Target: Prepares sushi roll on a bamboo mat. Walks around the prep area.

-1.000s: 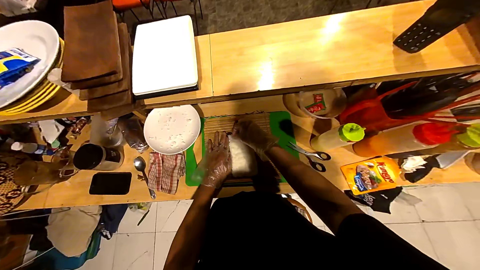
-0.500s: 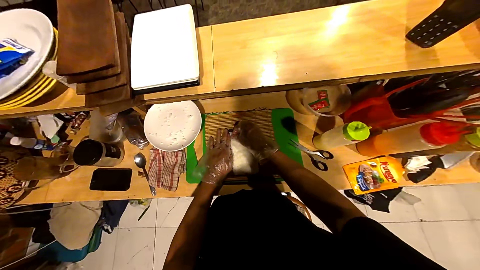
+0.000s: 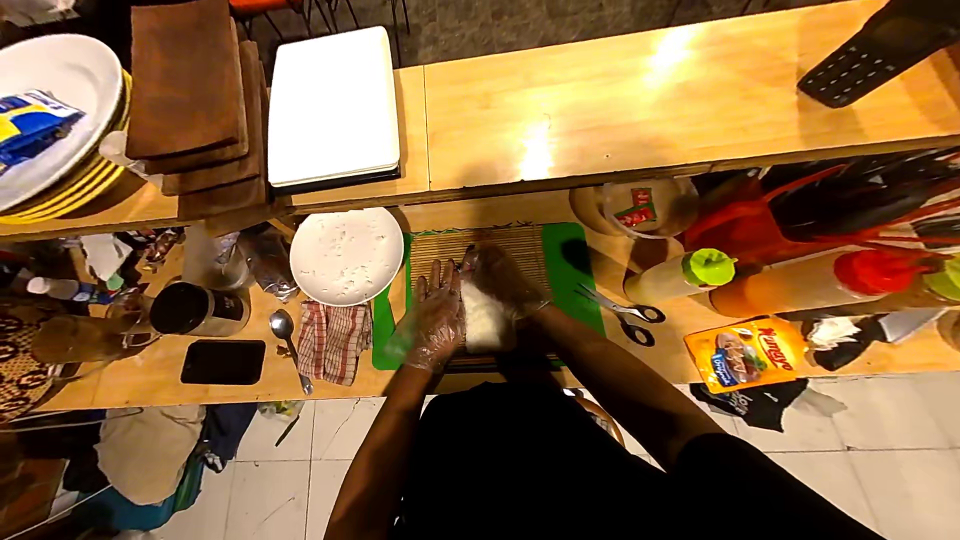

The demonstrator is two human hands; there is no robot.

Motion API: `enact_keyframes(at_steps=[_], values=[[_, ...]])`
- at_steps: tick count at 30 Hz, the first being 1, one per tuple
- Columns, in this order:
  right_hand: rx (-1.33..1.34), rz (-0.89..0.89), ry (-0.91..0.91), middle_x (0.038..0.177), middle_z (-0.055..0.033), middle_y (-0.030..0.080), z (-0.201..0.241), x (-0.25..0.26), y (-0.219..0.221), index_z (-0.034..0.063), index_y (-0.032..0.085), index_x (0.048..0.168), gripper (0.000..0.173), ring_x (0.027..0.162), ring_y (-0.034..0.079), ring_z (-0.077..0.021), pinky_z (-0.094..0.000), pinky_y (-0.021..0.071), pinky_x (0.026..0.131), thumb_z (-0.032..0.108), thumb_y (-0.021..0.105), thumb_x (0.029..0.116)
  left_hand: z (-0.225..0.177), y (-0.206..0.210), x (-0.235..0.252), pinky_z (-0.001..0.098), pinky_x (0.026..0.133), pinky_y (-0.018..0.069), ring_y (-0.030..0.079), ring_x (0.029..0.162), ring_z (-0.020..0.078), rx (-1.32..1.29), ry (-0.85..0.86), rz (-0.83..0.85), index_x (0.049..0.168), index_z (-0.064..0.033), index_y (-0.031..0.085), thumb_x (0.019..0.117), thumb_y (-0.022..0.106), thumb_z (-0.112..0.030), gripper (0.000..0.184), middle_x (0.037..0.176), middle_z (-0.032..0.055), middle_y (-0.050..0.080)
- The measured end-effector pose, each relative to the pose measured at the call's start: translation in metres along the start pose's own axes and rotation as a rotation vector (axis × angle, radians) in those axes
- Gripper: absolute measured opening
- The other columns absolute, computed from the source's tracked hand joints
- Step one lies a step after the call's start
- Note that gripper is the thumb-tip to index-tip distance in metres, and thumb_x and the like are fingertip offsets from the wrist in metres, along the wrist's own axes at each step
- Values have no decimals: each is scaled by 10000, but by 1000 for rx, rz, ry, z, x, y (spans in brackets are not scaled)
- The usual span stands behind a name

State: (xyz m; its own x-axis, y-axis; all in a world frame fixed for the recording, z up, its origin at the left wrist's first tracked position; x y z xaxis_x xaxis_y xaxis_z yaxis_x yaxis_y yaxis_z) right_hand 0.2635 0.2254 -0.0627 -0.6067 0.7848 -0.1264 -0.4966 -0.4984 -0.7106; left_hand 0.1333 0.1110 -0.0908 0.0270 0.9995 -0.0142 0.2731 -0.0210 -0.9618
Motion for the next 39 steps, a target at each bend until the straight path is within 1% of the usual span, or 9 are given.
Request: enact_keyframes(at_steps=[3, 7, 14, 20, 24, 27, 31, 35, 39], values=[[-103, 46, -22, 1073, -190, 695, -3, 15, 0, 7, 712, 1049, 230, 1060, 665, -322, -501, 526, 960, 217, 666, 966, 2, 3, 1, 572, 1276, 76, 49, 1595, 247, -8, 12, -21, 1625, -134, 286, 1082, 308, -314, 572, 1717, 37, 168], [-102, 36, -44, 1037, -184, 697, -3, 20, -5, 9, 709, 996, 183, 1044, 665, -319, -481, 519, 960, 183, 678, 948, 1, -1, 2, 560, 1280, 49, 15, 1596, 225, -58, 2, -15, 1639, -152, 244, 1085, 305, -293, 575, 1721, 11, 153], [-112, 13, -51, 1030, -174, 693, -4, 18, -13, 27, 741, 975, 138, 1031, 660, -316, -488, 523, 963, 151, 700, 931, 3, -1, 10, 568, 1277, 56, 32, 1596, 221, -56, 3, -25, 1628, -91, 254, 1078, 315, -303, 593, 1721, 31, 152], [-49, 36, -59, 1089, -202, 681, -6, 24, -13, -18, 711, 1011, 176, 1091, 642, -323, -473, 499, 1006, 143, 658, 963, 5, 2, 11, 558, 1279, 65, 30, 1596, 224, -26, 12, -47, 1633, -113, 247, 1071, 318, -309, 600, 1720, 6, 158], [-83, 16, -95, 1062, -205, 690, -8, 28, -4, -14, 711, 1004, 192, 1062, 653, -329, -480, 507, 979, 168, 673, 955, 6, 3, 11, 569, 1277, 56, 18, 1597, 230, -38, 8, -27, 1637, -125, 237, 1067, 331, -308, 607, 1723, 6, 144], [-179, 51, -93, 1104, -214, 690, -6, 30, -2, -23, 710, 1041, 220, 1111, 651, -345, -483, 498, 1015, 178, 657, 970, 5, 5, 10, 568, 1276, 50, 14, 1596, 225, -15, 9, -31, 1641, -134, 227, 1061, 337, -314, 617, 1724, 8, 138], [59, 14, -33, 1031, -163, 690, -12, 31, -18, 12, 730, 1008, 154, 1005, 662, -273, -463, 540, 934, 148, 675, 962, 6, 6, 12, 562, 1277, 66, 26, 1596, 231, 5, 6, -37, 1638, -122, 231, 1071, 310, -323, 607, 1722, 16, 151], [-24, 61, -11, 994, -120, 725, -9, 19, -33, 66, 755, 1000, 134, 963, 693, -263, -496, 555, 921, 180, 727, 934, 9, 10, 9, 573, 1275, 88, 66, 1594, 234, -47, 20, -72, 1625, -105, 272, 1073, 333, -318, 595, 1714, 31, 182], [-19, 41, 13, 1049, -168, 703, -10, 7, -16, 33, 747, 992, 137, 1027, 666, -309, -505, 526, 961, 151, 713, 931, 8, 9, 10, 578, 1273, 64, 44, 1596, 232, -31, 28, -56, 1633, -106, 242, 1070, 320, -329, 611, 1721, 30, 154]])
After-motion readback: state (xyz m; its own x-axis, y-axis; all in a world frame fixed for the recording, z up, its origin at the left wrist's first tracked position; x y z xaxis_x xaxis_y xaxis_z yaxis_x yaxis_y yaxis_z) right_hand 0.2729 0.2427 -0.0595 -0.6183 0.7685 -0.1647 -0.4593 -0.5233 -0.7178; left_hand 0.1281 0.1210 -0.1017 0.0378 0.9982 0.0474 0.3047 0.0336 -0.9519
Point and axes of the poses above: each hand's wrist, its own x-axis towards the middle knuckle, its own y-axis out of the palm, z = x × y, the point moved 2 cm from there along x, towards the middle knuckle
